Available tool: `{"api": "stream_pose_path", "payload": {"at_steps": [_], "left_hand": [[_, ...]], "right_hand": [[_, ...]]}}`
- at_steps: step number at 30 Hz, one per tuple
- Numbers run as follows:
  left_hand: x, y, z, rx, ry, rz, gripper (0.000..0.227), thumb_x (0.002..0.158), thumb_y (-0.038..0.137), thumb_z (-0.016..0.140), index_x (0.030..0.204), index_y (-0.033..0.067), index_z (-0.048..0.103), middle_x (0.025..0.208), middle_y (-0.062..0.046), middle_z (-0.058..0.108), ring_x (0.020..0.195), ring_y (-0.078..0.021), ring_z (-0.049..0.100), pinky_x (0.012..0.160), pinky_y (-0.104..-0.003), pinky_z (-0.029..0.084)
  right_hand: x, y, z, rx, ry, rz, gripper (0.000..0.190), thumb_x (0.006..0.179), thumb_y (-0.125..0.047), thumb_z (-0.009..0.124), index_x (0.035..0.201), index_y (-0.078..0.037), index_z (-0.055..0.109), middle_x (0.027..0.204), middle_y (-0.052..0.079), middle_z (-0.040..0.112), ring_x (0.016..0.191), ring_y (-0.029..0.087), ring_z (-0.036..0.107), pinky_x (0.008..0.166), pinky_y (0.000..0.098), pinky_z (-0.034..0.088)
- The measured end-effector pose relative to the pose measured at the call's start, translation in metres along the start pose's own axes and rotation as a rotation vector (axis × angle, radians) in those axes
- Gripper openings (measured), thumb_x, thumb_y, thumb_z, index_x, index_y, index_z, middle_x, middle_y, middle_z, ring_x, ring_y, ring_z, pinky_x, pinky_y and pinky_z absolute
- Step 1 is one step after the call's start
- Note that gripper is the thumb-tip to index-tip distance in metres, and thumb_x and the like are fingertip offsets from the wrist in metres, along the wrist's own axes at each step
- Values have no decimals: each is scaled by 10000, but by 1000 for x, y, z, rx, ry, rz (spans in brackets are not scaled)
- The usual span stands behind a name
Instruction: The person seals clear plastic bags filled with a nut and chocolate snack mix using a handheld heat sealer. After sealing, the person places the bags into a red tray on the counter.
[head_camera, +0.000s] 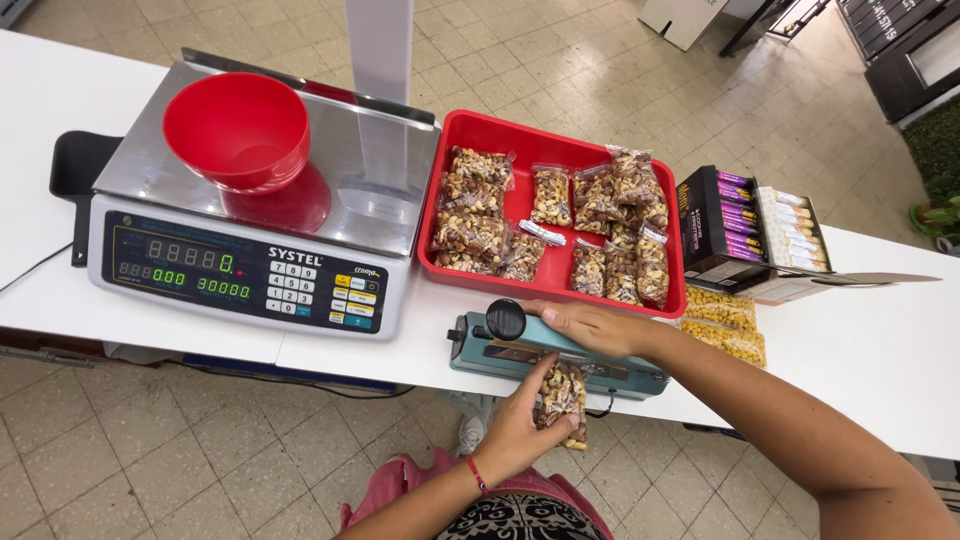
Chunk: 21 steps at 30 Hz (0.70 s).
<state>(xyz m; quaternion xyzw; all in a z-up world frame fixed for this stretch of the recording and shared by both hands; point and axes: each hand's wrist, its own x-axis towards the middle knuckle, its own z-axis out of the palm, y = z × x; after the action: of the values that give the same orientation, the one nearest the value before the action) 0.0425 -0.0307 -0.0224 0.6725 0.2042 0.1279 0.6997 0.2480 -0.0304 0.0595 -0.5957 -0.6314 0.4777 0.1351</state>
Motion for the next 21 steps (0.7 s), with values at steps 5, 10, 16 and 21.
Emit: {"api": "stream_pose_path", "payload": {"at_steps": [5, 10, 16, 21], "left_hand": [[0, 5, -1, -38, -24, -37, 786, 812, 352, 653, 1488, 189, 289, 1467, -77, 471, 1303, -217, 501, 1059, -328, 383], [0, 3, -2, -40, -36, -47, 777, 818, 353, 648, 1487, 180, 293, 1478, -77, 461, 1320, -210, 485, 1078, -325, 361], [-1, 0, -2, -62, -37, -23, 750, 826, 316, 648, 1483, 181, 312, 1457, -82, 483, 1302, -206, 497, 1072, -322, 368], [0, -3, -3, -1, -27, 30, 730, 820, 301, 649, 1468, 163, 342, 1452, -89, 487, 1306, -218, 492, 1073, -327, 357]], "right_hand": [[2, 1, 1, 5, -18, 45, 675, 974, -486, 177, 1491, -65, 280, 1570, 121, 292, 1452, 239, 276, 1186, 356, 183], [5, 2, 1, 1, -33, 110, 709, 953, -528, 176, 1496, -84, 274, 1583, 113, 263, 1466, 243, 242, 1190, 370, 158], [8, -3, 2, -18, -60, 125, 689, 951, -524, 169, 1506, -125, 258, 1594, 82, 251, 1462, 226, 255, 1187, 365, 176], [10, -2, 3, -8, -84, 108, 687, 958, -513, 170, 1509, -109, 238, 1597, 103, 228, 1470, 235, 227, 1189, 367, 166]]}}
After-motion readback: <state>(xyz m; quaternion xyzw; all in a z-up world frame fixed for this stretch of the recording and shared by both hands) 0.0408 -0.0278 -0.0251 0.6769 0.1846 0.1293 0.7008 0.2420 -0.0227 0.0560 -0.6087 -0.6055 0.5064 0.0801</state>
